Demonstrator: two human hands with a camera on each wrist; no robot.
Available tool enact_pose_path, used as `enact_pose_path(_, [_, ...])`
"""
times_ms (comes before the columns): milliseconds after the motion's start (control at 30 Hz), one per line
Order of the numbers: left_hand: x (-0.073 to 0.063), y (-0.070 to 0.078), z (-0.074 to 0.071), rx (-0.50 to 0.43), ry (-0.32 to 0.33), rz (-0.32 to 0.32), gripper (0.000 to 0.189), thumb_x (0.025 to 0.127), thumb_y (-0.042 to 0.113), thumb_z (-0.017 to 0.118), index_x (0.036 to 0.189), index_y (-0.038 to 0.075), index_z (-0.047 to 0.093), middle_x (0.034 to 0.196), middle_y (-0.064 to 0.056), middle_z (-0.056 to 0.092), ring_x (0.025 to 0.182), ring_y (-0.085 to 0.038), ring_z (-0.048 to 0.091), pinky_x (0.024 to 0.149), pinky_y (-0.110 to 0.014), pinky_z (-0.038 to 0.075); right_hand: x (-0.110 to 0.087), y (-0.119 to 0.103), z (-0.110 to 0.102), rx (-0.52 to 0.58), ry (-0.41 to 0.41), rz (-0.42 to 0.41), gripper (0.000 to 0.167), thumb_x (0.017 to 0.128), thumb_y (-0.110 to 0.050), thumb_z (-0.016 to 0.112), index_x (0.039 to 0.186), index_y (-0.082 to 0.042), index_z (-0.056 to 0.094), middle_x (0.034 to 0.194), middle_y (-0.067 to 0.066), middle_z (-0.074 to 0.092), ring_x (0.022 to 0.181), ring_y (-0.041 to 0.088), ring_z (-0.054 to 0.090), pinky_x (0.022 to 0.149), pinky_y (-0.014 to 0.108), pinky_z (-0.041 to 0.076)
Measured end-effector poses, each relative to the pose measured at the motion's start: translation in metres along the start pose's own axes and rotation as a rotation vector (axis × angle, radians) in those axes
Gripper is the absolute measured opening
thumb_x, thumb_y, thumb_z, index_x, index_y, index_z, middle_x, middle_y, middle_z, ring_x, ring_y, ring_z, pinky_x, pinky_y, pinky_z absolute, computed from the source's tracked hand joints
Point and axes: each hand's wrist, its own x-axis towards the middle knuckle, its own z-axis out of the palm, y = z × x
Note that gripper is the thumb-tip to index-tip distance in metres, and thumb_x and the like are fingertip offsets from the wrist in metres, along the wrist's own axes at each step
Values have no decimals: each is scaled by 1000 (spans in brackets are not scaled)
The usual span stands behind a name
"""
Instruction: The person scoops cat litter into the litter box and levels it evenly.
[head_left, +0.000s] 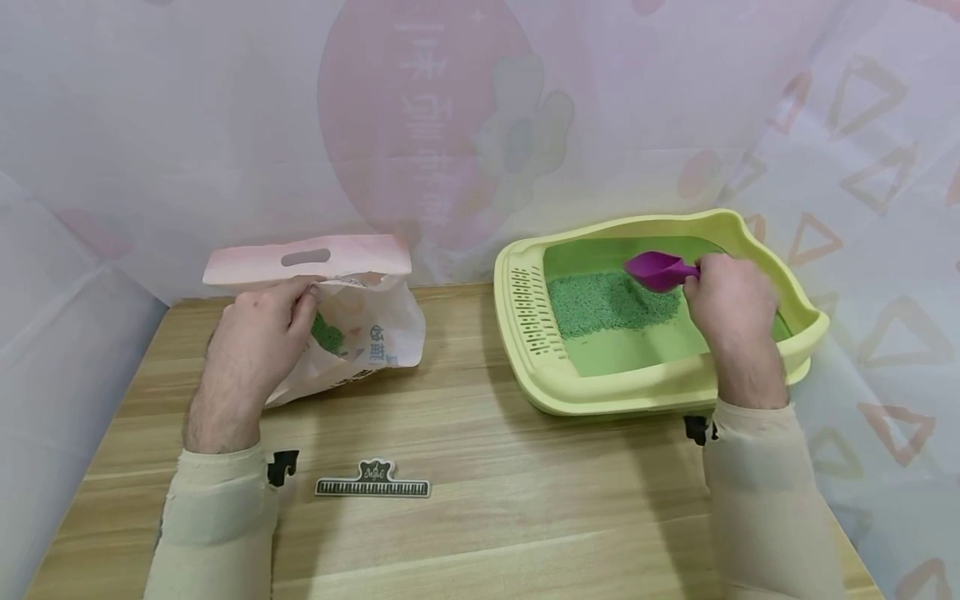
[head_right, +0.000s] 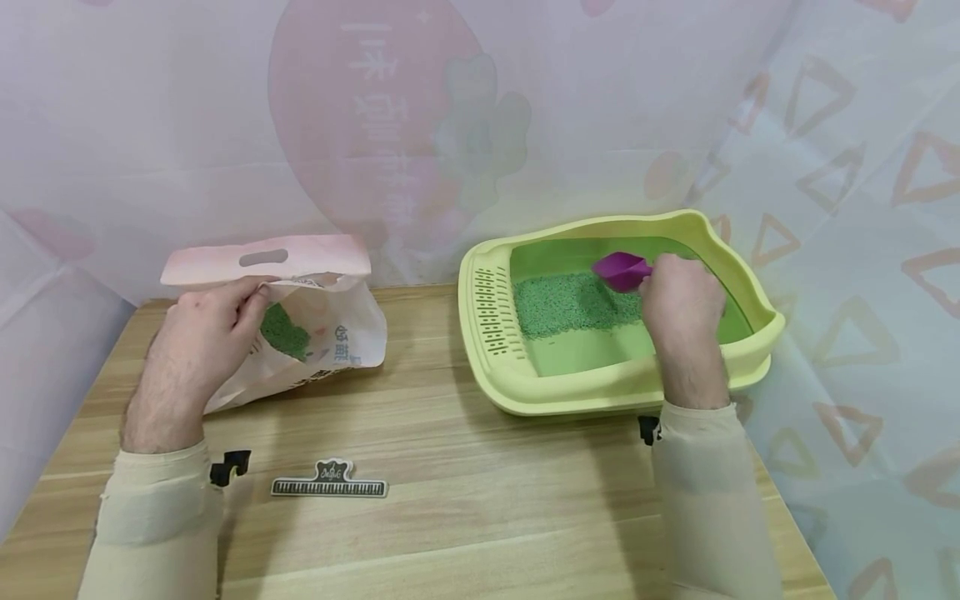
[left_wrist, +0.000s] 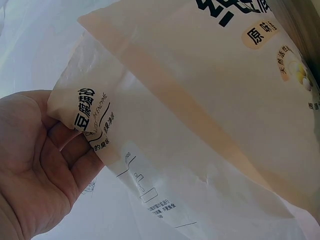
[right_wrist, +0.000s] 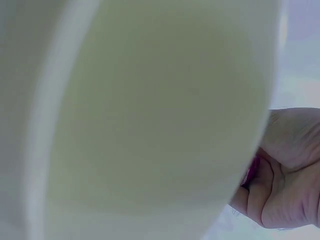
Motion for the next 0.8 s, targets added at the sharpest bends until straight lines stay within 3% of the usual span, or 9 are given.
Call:
enact_pose_path(233, [0,-1,0,-2,-2,-4,31,125,23,50,111,9,74,71,-5,53,59,-25,53,55,-38,36,-15,-20,-7,49,45,-74,24,112,-13,65,121,4,79,96,28,79,71,41,65,59,52,48])
enact_pose_path(400, [-1,0,0,-4,7,-2,31,126,23,51,114,8,76,71,-6,54,58,-25,53,54,-37,36,-26,-36,-12,74,69,-91,24,114,-16,68,128,1,80,104,31,81,72,42,67,59,56,51])
enact_pose_path(800, [-1,0,0,-9,3,-9,33,126,25,50,113,8,75,70,-6,54,57,-24,51,53,-38,36,-50,-74,-25,106,131,-182,12,113,-14,72,115,-5,79,95,23,80,68,38,62,54,53,47])
